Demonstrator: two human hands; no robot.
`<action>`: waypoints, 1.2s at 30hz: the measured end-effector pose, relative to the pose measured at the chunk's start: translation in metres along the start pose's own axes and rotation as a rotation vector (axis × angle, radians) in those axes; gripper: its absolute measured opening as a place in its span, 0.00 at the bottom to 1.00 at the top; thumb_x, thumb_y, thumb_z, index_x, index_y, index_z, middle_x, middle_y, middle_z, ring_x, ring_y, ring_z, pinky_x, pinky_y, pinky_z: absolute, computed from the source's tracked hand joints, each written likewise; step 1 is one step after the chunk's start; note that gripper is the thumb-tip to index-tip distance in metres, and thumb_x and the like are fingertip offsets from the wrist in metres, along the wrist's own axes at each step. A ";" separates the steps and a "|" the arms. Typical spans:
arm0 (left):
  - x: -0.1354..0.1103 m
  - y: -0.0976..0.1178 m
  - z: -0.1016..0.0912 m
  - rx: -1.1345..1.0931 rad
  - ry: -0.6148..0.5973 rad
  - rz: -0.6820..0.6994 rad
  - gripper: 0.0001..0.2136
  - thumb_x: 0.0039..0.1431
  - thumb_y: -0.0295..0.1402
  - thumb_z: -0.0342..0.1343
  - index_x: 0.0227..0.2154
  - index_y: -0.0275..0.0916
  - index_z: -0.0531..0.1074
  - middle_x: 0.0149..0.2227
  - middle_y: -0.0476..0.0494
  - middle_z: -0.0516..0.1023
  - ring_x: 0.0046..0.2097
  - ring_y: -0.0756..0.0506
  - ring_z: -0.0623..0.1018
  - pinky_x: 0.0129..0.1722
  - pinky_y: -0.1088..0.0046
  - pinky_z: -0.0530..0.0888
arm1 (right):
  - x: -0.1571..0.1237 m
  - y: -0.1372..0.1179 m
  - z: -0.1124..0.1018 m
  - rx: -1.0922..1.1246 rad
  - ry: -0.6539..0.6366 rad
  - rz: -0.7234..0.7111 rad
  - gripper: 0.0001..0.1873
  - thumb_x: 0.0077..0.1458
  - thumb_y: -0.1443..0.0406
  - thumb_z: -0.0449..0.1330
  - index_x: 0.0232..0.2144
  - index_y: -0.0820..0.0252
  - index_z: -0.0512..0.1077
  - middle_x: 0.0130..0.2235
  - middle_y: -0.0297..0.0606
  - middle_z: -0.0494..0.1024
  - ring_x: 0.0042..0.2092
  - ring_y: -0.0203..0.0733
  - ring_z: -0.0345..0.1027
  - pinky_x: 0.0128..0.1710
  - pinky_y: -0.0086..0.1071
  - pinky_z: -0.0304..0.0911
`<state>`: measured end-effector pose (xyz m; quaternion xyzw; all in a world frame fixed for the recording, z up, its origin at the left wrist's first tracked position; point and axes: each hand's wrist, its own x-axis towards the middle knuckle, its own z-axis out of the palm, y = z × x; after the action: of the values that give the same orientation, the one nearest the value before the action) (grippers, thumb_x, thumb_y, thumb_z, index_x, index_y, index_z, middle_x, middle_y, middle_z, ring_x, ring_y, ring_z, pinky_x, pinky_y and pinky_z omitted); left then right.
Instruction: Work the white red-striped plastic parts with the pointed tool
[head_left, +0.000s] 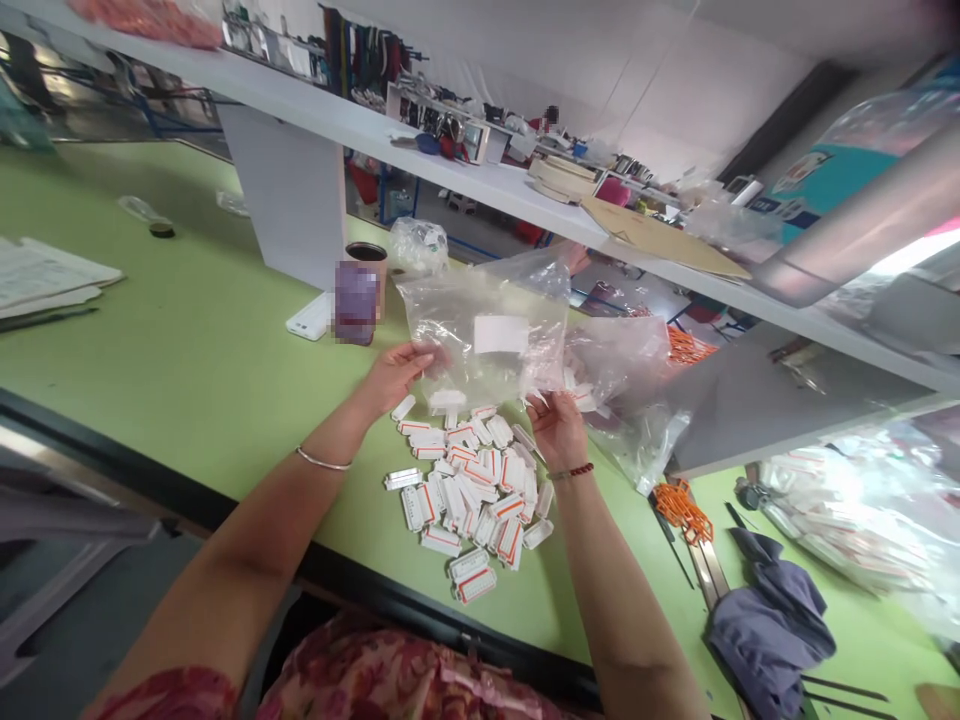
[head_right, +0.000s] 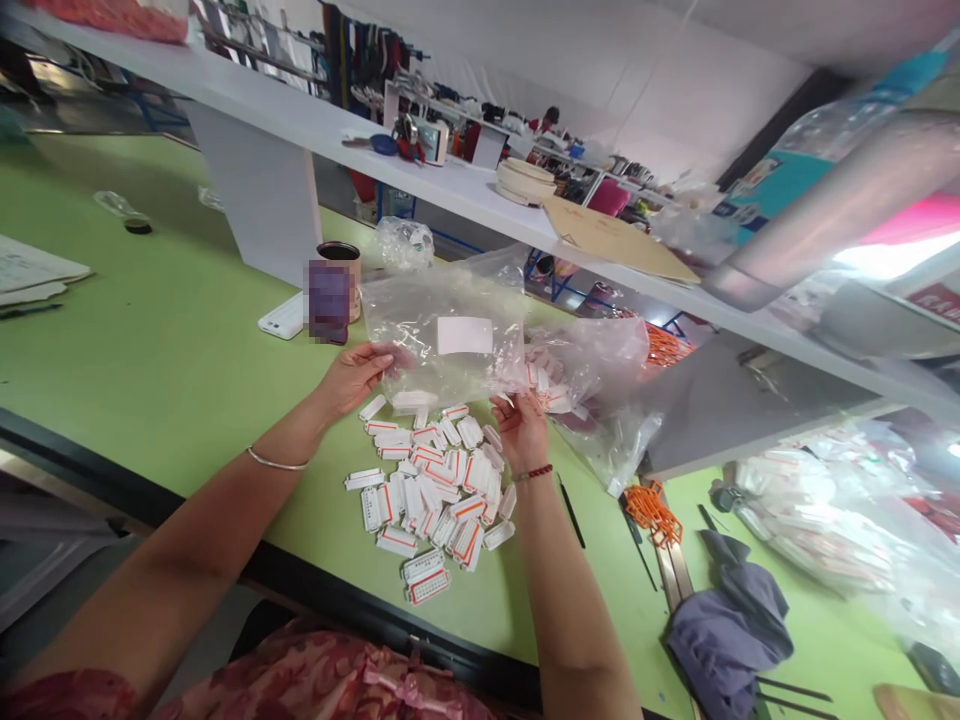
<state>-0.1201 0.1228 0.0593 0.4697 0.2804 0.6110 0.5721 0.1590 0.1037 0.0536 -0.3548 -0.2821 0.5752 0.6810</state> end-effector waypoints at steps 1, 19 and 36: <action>-0.002 0.002 0.003 0.066 -0.001 0.030 0.15 0.50 0.38 0.66 0.39 0.37 0.78 0.38 0.40 0.82 0.41 0.44 0.80 0.37 0.70 0.75 | -0.001 -0.001 -0.004 -0.008 0.019 0.001 0.07 0.46 0.66 0.67 0.28 0.55 0.71 0.27 0.25 0.79 0.28 0.34 0.76 0.24 0.24 0.69; 0.019 -0.026 -0.043 0.568 0.331 0.025 0.20 0.60 0.36 0.53 0.55 0.39 0.65 0.55 0.36 0.70 0.49 0.44 0.75 0.45 0.66 0.73 | 0.045 0.047 0.023 -0.249 0.041 0.082 0.08 0.55 0.70 0.58 0.24 0.59 0.67 0.28 0.36 0.80 0.35 0.36 0.78 0.34 0.27 0.75; -0.014 -0.059 0.000 1.069 -0.441 -0.054 0.19 0.64 0.49 0.47 0.52 0.50 0.71 0.59 0.52 0.70 0.61 0.44 0.66 0.63 0.64 0.55 | -0.052 0.015 0.006 -1.169 -0.384 -0.488 0.19 0.60 0.55 0.53 0.46 0.59 0.74 0.51 0.47 0.76 0.55 0.51 0.66 0.59 0.53 0.57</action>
<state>-0.0954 0.1204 0.0039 0.8024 0.4361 0.2574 0.3157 0.1357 0.0549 0.0461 -0.4829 -0.7366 0.2096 0.4245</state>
